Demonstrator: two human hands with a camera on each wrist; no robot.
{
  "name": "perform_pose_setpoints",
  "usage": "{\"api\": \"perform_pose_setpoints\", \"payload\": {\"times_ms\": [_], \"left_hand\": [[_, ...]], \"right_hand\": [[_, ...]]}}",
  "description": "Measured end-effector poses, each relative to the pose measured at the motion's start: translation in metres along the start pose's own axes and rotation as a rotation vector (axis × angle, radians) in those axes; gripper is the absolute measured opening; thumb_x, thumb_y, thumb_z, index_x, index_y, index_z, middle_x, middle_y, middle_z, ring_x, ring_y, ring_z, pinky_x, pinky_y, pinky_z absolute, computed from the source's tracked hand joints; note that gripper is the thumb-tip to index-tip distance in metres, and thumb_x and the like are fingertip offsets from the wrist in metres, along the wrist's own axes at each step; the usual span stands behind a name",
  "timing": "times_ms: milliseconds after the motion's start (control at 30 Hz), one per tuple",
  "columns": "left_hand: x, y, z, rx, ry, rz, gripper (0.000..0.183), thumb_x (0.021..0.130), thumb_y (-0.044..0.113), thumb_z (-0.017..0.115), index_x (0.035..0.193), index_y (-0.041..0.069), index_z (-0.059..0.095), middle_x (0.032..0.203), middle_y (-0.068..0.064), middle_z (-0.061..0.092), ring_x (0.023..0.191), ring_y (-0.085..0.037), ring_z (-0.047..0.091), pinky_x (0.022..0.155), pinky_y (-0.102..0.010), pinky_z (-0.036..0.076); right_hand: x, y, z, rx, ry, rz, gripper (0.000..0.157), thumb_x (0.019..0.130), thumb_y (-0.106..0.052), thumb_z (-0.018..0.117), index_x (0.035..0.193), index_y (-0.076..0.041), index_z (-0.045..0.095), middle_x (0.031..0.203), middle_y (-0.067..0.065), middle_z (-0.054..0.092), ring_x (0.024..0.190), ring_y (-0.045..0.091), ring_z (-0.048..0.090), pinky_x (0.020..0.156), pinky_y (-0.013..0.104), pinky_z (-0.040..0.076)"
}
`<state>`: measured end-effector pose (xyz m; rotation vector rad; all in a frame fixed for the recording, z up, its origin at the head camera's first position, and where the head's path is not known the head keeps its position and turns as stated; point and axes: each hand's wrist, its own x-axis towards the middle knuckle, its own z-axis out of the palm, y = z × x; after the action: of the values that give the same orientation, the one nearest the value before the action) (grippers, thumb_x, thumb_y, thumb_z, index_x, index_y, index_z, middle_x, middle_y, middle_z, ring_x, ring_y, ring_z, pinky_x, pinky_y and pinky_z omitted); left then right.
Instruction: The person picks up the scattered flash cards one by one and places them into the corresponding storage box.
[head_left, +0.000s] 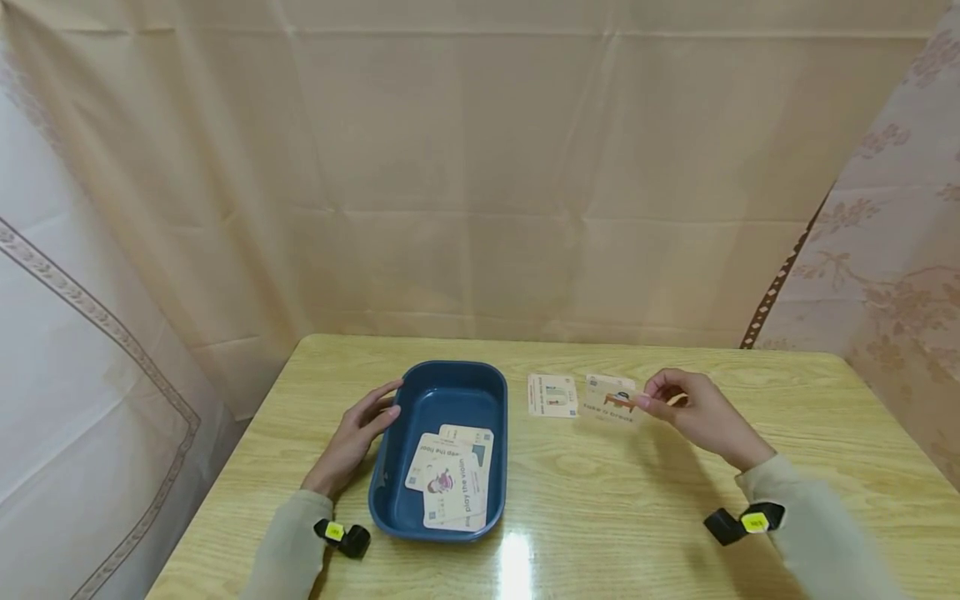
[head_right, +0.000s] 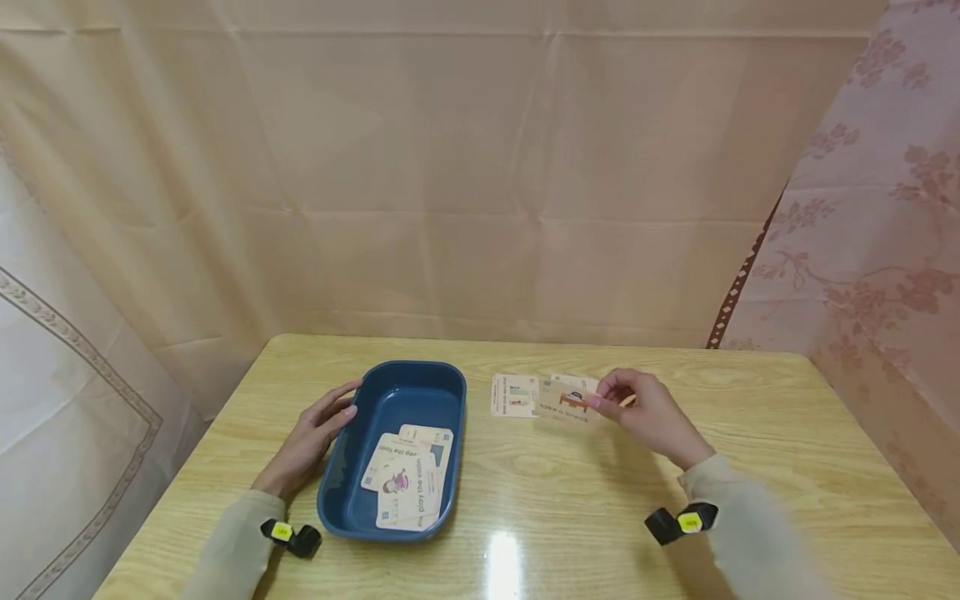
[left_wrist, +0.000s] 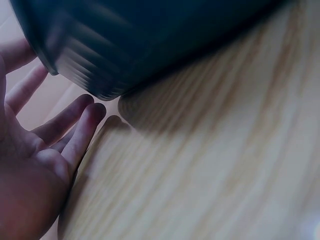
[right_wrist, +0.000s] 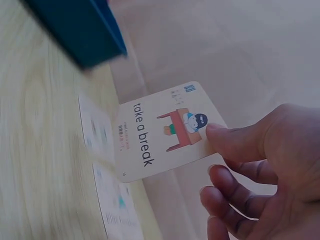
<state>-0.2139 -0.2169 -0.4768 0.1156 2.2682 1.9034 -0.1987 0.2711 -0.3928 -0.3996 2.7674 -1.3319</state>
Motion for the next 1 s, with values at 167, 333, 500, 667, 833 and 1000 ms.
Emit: {"api": "perform_pose_setpoints", "payload": {"times_ms": [167,333,500,667,833,1000], "left_hand": [[0.001,0.000,0.000,0.012,-0.001,0.005,0.054,0.104,0.036,0.059,0.154,0.021,0.045,0.154,-0.013,0.044,0.138,-0.036,0.043,0.115,-0.058,0.033],[0.001,0.001,0.000,0.012,0.007,0.012,0.053,0.103,0.037,0.060,0.153,0.022,0.046,0.153,-0.012,0.045,0.138,-0.035,0.044,0.114,-0.058,0.034],[0.000,0.001,0.000,0.015,0.000,0.017,0.053,0.104,0.036,0.059,0.153,0.021,0.045,0.154,-0.013,0.045,0.137,-0.036,0.044,0.114,-0.057,0.035],[0.001,0.000,-0.001,0.013,-0.007,0.014,0.053,0.104,0.035,0.059,0.154,0.021,0.045,0.154,-0.013,0.044,0.138,-0.036,0.043,0.115,-0.058,0.033],[0.000,0.000,-0.001,0.017,-0.004,0.015,0.053,0.104,0.035,0.059,0.153,0.022,0.045,0.154,-0.013,0.045,0.138,-0.036,0.043,0.114,-0.058,0.034],[-0.001,0.000,-0.001,0.006,0.001,0.008,0.053,0.104,0.036,0.060,0.153,0.023,0.046,0.154,-0.012,0.045,0.138,-0.036,0.043,0.114,-0.059,0.033]], "right_hand": [[0.007,-0.023,0.023,0.056,0.000,-0.066,0.013,0.098,-0.018,0.070,0.093,-0.007,0.065,0.087,0.004,0.062,0.080,0.017,0.058,0.071,0.029,0.051],[0.015,-0.044,0.046,0.131,0.003,-0.113,0.013,0.096,-0.016,0.073,0.092,-0.007,0.065,0.086,0.003,0.063,0.080,0.018,0.059,0.072,0.030,0.051],[0.020,-0.063,0.068,0.201,0.004,-0.113,0.012,0.095,-0.015,0.074,0.094,-0.006,0.065,0.088,0.004,0.063,0.084,0.021,0.058,0.075,0.031,0.050],[0.023,-0.077,0.089,0.244,0.008,-0.103,0.011,0.094,-0.015,0.074,0.094,-0.008,0.066,0.090,0.003,0.064,0.086,0.023,0.058,0.078,0.034,0.048],[0.025,-0.086,0.106,0.256,0.001,-0.134,0.010,0.093,-0.013,0.075,0.094,-0.009,0.066,0.089,0.001,0.063,0.086,0.021,0.058,0.076,0.035,0.048],[0.023,-0.089,0.121,0.216,-0.024,-0.154,0.011,0.092,-0.015,0.076,0.091,-0.011,0.066,0.089,-0.002,0.061,0.085,0.018,0.056,0.075,0.035,0.047]]}}
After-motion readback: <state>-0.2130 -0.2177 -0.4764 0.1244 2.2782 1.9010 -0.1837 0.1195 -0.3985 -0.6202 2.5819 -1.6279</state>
